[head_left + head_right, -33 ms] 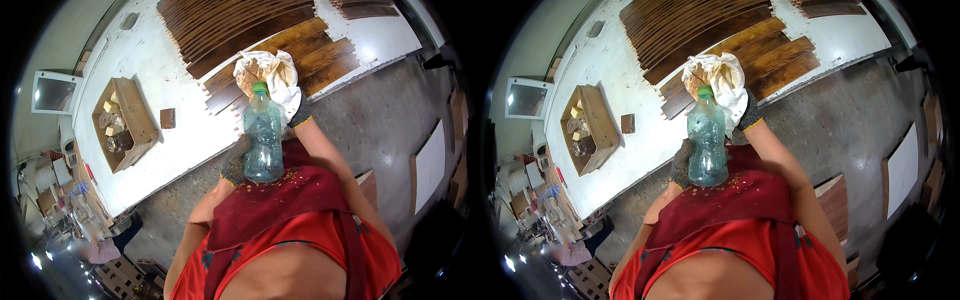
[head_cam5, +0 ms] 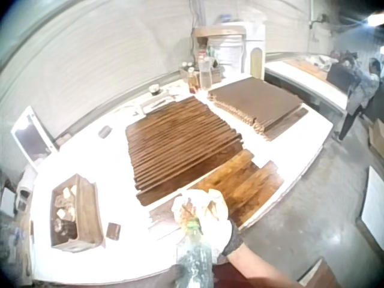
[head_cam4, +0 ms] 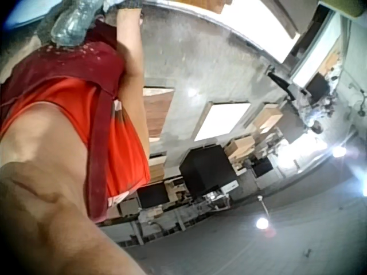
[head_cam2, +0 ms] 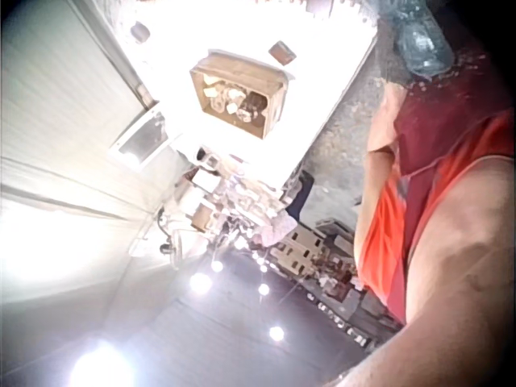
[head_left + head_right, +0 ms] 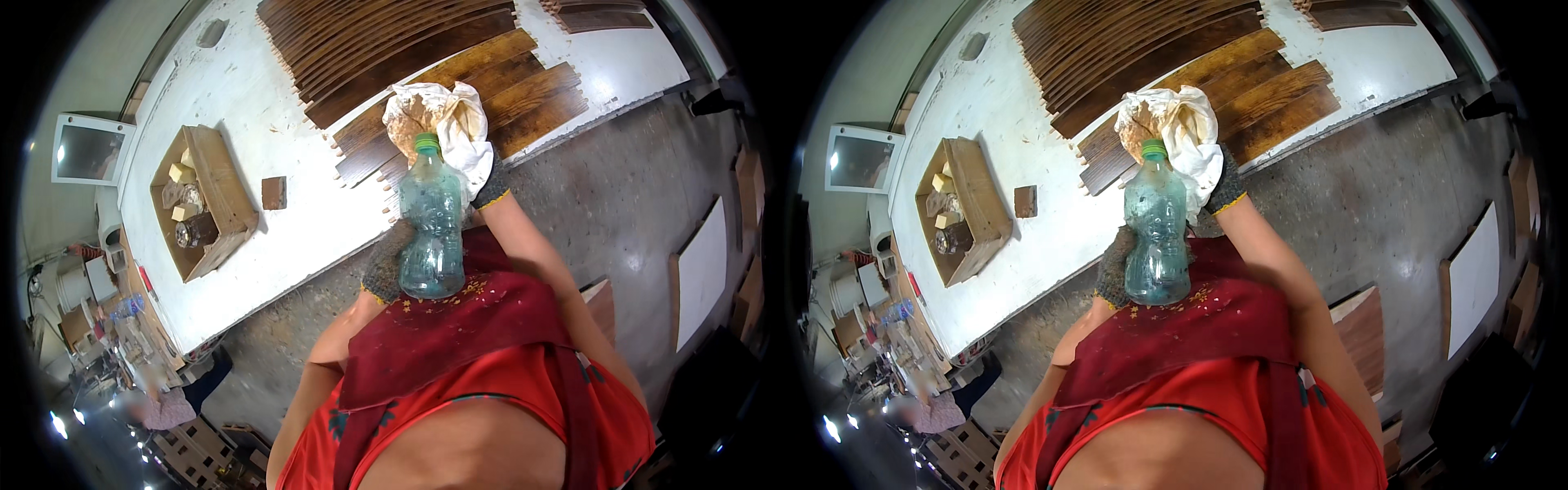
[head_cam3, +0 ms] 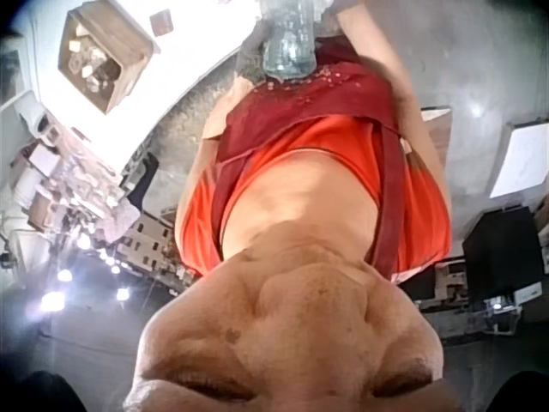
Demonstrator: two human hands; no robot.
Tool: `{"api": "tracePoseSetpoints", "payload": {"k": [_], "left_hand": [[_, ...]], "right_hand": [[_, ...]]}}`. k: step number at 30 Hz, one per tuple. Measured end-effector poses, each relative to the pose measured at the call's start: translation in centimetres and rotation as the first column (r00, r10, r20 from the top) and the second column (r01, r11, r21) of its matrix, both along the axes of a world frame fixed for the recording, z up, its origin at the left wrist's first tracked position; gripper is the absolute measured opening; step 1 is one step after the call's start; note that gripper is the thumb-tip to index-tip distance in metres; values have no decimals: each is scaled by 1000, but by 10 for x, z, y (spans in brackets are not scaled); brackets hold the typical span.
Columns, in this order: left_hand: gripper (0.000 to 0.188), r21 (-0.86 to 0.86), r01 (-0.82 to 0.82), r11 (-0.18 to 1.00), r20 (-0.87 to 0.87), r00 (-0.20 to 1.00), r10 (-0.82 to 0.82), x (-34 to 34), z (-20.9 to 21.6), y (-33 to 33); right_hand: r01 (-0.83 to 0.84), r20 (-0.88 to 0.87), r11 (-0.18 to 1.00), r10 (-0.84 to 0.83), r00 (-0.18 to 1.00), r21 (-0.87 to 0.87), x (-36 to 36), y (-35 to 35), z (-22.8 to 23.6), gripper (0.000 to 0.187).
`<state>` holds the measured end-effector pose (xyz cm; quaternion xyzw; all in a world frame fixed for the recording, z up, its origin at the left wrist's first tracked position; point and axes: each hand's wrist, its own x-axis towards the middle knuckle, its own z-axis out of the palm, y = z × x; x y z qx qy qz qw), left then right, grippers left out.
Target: The person is staining a large set of flexible wooden slats using a cloth and liquid from a bottle. They apply the liquid to the cloth, wipe it across the slats, and then flip sections to ensure even coverage.
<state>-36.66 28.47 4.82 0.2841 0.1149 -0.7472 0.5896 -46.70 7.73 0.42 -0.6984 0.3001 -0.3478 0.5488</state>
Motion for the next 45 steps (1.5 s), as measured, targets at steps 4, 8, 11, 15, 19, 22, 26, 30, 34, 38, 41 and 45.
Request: {"api": "tracePoseSetpoints", "payload": {"k": [4,8,11,15,19,22,26,30,34,38,41,45], "left_hand": [[74,-65,44,997,-148,988,-53,-4,13,-5],[71,12,45,999,-139,989,-43,-4,7,-2],[69,-86,7,996,-277,960,-30,-7,20,-9],[66,45,-17,999,-268,963,28,-11,15,-7],[61,54,-46,997,-196,979,56,-12,8,-7],[57,75,-54,996,-239,969,71,-12,5,-7],[47,68,-140,988,-317,936,154,-17,16,-10],[35,-64,-69,996,-177,983,57,-20,-17,-2],[34,-43,-91,995,-234,969,78,-14,-13,-7],[33,-9,-114,993,-246,963,109,-10,-2,-12],[33,-14,-120,993,-253,961,112,-4,7,-11],[32,16,-140,990,-256,957,139,-2,8,-14]], "right_hand": [[2,-31,1000,-2,1000,2,-1,-4,1,48],[-6,-47,1000,6,999,3,2,-5,2,47],[-14,-53,1000,14,998,8,5,-7,2,47],[-23,-58,1000,24,998,11,9,-7,1,46],[-28,-67,999,29,997,16,11,-8,1,46],[-31,-71,999,33,997,21,13,-9,0,46],[-38,-75,999,40,996,23,16,-9,-2,45],[-47,-77,999,49,996,26,19,-7,-2,45],[-50,-79,998,52,996,29,19,-7,-4,44],[-49,-83,998,51,995,30,20,-8,-6,44],[-48,-78,998,50,996,26,22,-9,-7,44],[-57,-77,998,59,995,29,26,-9,-6,43]]}}
